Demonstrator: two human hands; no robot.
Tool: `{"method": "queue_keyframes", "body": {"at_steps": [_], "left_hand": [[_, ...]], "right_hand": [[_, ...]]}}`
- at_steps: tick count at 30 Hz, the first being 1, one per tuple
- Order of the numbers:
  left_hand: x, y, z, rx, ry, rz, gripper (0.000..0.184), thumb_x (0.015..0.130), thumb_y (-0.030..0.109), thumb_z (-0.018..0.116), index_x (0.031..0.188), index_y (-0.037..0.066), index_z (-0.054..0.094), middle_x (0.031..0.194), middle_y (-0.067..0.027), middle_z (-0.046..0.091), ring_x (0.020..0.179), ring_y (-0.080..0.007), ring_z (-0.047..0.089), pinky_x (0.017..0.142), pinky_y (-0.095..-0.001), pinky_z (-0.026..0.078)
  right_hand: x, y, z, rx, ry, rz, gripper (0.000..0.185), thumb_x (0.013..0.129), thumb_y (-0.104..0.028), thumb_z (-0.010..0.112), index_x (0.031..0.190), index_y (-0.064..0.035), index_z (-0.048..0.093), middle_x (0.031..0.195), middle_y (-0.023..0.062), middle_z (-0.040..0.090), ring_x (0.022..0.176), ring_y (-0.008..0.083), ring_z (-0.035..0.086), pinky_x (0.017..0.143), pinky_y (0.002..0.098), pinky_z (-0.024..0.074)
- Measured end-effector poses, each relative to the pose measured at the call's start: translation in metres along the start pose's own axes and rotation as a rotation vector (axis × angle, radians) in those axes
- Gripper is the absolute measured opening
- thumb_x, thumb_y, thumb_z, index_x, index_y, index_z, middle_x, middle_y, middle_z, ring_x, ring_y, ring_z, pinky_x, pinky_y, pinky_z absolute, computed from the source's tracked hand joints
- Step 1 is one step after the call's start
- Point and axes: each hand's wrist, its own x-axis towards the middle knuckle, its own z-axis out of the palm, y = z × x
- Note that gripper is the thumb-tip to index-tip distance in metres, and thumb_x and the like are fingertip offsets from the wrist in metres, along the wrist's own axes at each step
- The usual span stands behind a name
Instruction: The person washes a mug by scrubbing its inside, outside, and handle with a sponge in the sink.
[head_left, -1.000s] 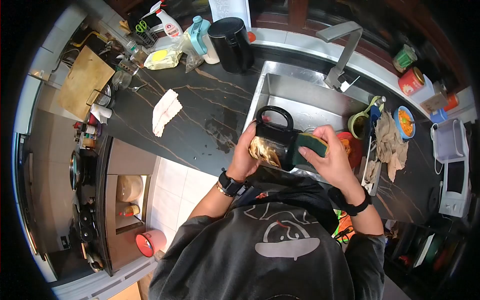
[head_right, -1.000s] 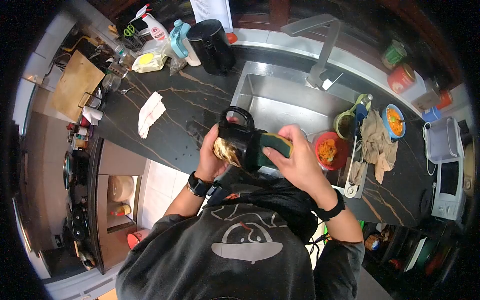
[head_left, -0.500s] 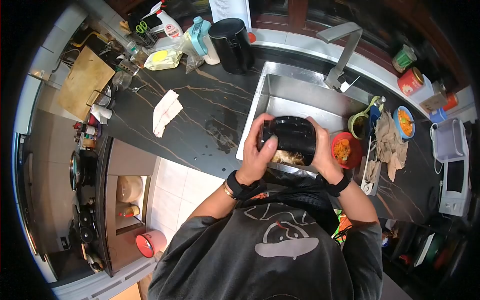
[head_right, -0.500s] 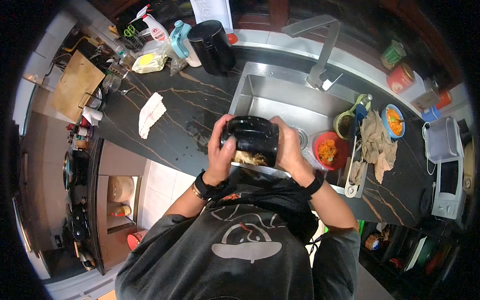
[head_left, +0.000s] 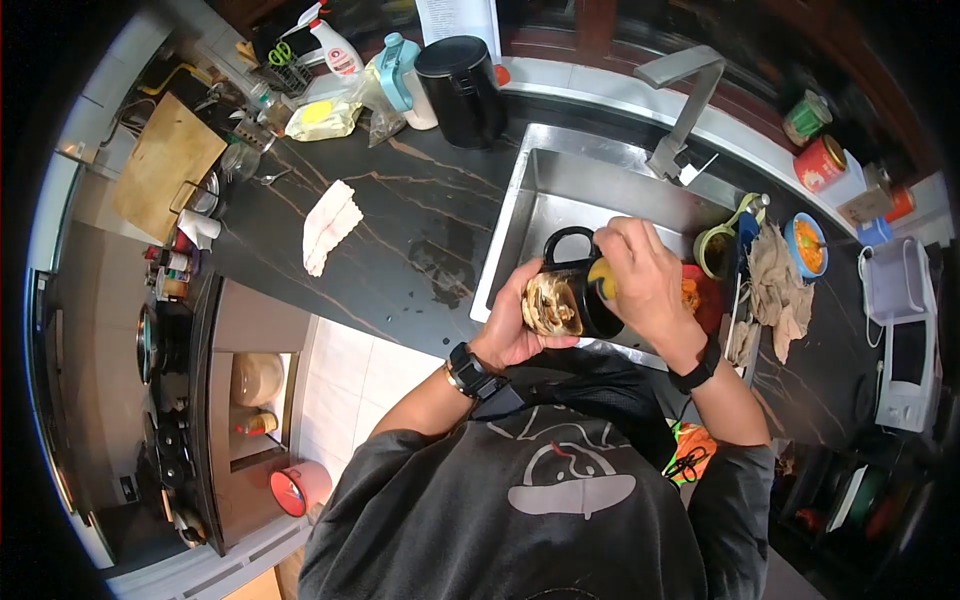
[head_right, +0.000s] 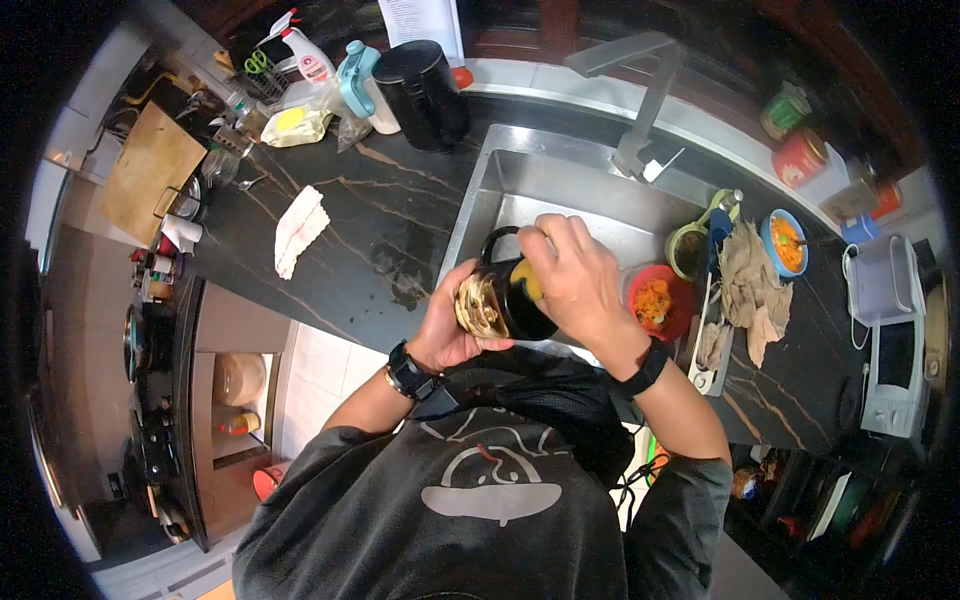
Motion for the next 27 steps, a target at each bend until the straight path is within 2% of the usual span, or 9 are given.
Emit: {"method": "queue_keyframes", "body": {"at_steps": [5,7,9,11,14,17,18,21,27], "left_hand": [[-0.002,0.003,0.001,0.109,-0.018,0.212,0.053,0.094,0.047,0.039,0.119,0.003,0.053,0.101,-0.0129,0.066,0.080,-0.0266,0.069,0.061,-0.0423,0.061],[-0.001,0.004,-0.003,0.130,-0.112,0.277,0.047,0.097,0.040,0.037,0.123,0.003,0.048,0.107,-0.0115,0.063,0.090,-0.0233,0.066,0.072,-0.0387,0.059],[0.005,-0.002,-0.005,0.503,0.053,0.587,0.042,0.098,0.033,0.036,0.125,0.002,0.046,0.111,-0.0102,0.060,0.100,-0.0192,0.061,0.086,-0.0341,0.052],[-0.002,-0.003,-0.001,0.493,0.012,0.554,0.040,0.098,0.029,0.036,0.126,0.002,0.046,0.114,-0.0098,0.057,0.105,-0.0169,0.057,0.093,-0.0305,0.044],[-0.009,-0.003,0.008,0.347,-0.146,0.345,0.043,0.098,0.032,0.035,0.125,0.001,0.047,0.111,-0.0109,0.059,0.102,-0.0167,0.058,0.091,-0.0309,0.046],[-0.012,0.009,0.012,0.365,-0.214,0.256,0.039,0.099,0.030,0.040,0.123,0.001,0.050,0.105,-0.0077,0.061,0.097,-0.0131,0.060,0.085,-0.0266,0.049],[-0.007,0.009,0.008,0.435,-0.193,0.303,0.038,0.099,0.029,0.040,0.121,0.001,0.051,0.104,-0.0071,0.061,0.095,-0.0127,0.060,0.083,-0.0264,0.049],[-0.004,0.004,0.002,0.422,-0.078,0.343,0.037,0.098,0.029,0.042,0.120,0.001,0.051,0.103,-0.0068,0.061,0.094,-0.0125,0.060,0.083,-0.0268,0.049],[-0.004,-0.002,-0.008,0.406,-0.009,0.304,0.040,0.099,0.032,0.038,0.123,0.002,0.049,0.112,-0.0088,0.060,0.102,-0.0166,0.060,0.089,-0.0312,0.048]], "right_hand": [[-0.023,-0.018,-0.010,0.187,-0.050,-0.068,0.047,0.056,0.005,0.066,0.101,-0.0055,0.054,0.101,0.0124,0.053,0.093,0.0329,0.054,0.068,0.0414,0.0489],[-0.029,-0.019,-0.013,0.260,-0.080,-0.005,0.047,0.060,0.007,0.062,0.105,-0.0033,0.054,0.097,0.0130,0.054,0.088,0.0340,0.055,0.070,0.0425,0.0480],[-0.035,-0.008,-0.020,0.535,-0.654,0.122,0.037,0.066,0.011,0.056,0.102,0.0026,0.051,0.090,0.0161,0.055,0.083,0.0365,0.056,0.072,0.0430,0.0461],[-0.035,-0.016,-0.029,0.693,-0.766,0.217,0.021,0.075,0.011,0.050,0.094,0.0045,0.047,0.081,0.0107,0.053,0.075,0.0257,0.058,0.069,0.0362,0.0441],[-0.051,-0.022,-0.021,1.462,-0.814,0.522,0.012,0.082,0.004,0.048,0.094,0.0012,0.046,0.080,-0.0022,0.044,0.078,0.0021,0.041,0.062,0.0249,0.0362],[-0.041,-0.048,-0.026,0.993,-0.756,0.303,0.032,0.073,0.009,0.043,0.104,0.0038,0.048,0.084,0.0143,0.054,0.078,0.0286,0.054,0.073,0.0334,0.0427],[-0.045,-0.050,-0.019,0.780,-0.656,0.152,0.041,0.070,0.008,0.044,0.110,0.0057,0.049,0.096,0.0257,0.056,0.092,0.0444,0.053,0.085,0.0418,0.0438],[-0.048,-0.043,0.001,0.425,-0.890,0.044,0.042,0.069,0.004,0.050,0.111,0.0080,0.050,0.105,0.0294,0.055,0.103,0.0457,0.052,0.091,0.0456,0.0426],[-0.052,-0.037,0.008,0.108,-0.591,-0.093,0.041,0.070,0.000,0.058,0.110,0.0059,0.056,0.097,0.0219,0.061,0.091,0.0377,0.060,0.083,0.0448,0.0478]]}}
